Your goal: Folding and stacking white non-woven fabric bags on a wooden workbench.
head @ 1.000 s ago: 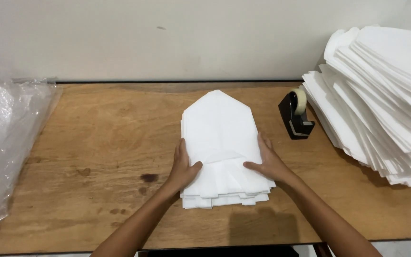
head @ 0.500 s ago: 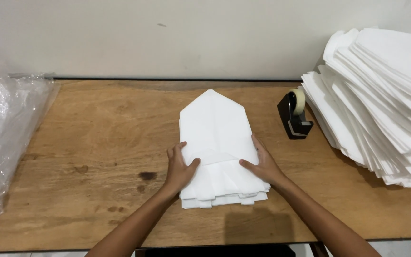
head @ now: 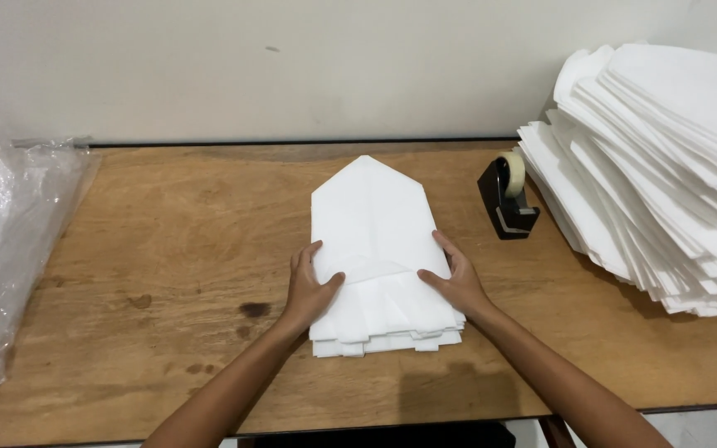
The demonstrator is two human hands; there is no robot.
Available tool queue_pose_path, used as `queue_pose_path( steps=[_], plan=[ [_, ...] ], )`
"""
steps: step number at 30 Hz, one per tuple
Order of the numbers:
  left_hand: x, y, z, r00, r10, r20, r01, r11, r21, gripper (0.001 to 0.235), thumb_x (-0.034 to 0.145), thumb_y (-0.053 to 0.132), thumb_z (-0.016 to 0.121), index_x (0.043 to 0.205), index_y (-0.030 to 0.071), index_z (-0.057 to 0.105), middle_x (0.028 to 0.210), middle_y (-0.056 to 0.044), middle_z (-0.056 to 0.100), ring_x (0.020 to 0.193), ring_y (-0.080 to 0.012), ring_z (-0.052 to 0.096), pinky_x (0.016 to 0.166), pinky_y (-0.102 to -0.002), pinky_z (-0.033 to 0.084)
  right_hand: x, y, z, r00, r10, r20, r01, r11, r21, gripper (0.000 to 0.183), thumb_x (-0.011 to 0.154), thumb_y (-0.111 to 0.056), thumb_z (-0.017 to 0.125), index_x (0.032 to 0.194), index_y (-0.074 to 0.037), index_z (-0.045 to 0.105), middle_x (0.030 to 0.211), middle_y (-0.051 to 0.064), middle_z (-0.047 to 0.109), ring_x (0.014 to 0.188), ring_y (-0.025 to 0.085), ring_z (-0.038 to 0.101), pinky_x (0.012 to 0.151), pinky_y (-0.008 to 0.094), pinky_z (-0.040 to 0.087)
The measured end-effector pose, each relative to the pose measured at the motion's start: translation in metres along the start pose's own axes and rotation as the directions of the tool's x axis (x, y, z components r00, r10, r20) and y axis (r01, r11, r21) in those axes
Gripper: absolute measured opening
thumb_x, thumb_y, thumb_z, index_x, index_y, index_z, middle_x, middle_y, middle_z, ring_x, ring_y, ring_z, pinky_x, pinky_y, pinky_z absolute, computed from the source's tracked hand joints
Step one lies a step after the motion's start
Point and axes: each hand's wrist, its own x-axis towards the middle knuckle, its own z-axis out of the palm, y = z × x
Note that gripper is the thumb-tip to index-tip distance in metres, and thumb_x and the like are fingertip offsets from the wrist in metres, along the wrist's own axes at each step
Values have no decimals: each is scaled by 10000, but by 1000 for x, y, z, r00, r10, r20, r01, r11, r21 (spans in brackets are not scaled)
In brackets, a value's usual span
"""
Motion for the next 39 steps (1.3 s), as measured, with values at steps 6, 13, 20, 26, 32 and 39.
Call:
queue_pose_path(
  steps=[6, 13, 20, 26, 32, 39],
  plan=[
    [-7, 7, -1, 999, 10, 31, -11, 999, 46, 731, 849, 115, 690, 1466, 17, 311, 1472, -271, 231, 1473, -445, 180, 1218, -553, 165, -5, -5, 1, 1000, -28, 5, 28, 998, -50, 834, 809, -46, 739, 1519, -3, 305, 1613, 225, 186, 1505, 338, 186, 1258, 415, 197],
    [19, 9, -9, 998, -18, 55, 8, 984, 177, 765, 893, 244, 699, 1477, 28, 253, 1468, -244, 200, 1473, -430, 163, 1207, -569, 198, -16, -38, -4, 996, -47, -72, 47, 999, 2, 772, 829, -48, 705, 1489, 61, 319, 1565, 272, 223, 1493, 389, 206, 1254, 462, 187],
    [24, 124, 58, 914, 343, 218, -393, 879, 269, 668, 897, 186, 665, 1423, 15, 290, 1476, -276, 145, 1416, -527, 146, 1109, -696, 230, -12, -83, -87, 918, -323, -232, 265, 932, -246, 735, 813, -127, 775, 1463, -40, 442, 1487, 210, 375, 1447, 411, 282, 1191, 518, 261],
    [49, 203, 172, 664, 567, 487, -709, 684, 171, 710, 855, 338, 664, 1406, 44, 326, 1468, -216, 224, 1357, -474, 245, 1028, -669, 296, -12, -173, -210, 634, -681, -366, 242, 624, -743, 613, 916, -85, 743, 1430, 8, 421, 1430, 234, 453, 1380, 407, 365, 1158, 499, 290],
    [68, 281, 315, 432, 677, 595, -901, 357, 247, 695, 904, 317, 630, 1484, 122, 302, 1544, -126, 306, 1384, -358, 314, 1028, -602, 326, 11, -191, -350, 472, -682, -559, -9, 630, -776, 484, 916, -143, 676, 1331, 11, 481, 1342, 204, 541, 1253, 340, 502, 1016, 445, 377],
    [67, 321, 397, 327, 636, 699, -937, 313, 154, 518, 966, 406, 550, 1414, 172, 435, 1259, -58, 617, 1176, -274, 562, 887, -510, 396, -3, -193, -398, 632, -94, -769, -629, 517, -580, 665, 902, -374, 604, 1475, -111, 392, 1395, 196, 470, 1210, 436, 494, 955, 497, 422]
  ],
)
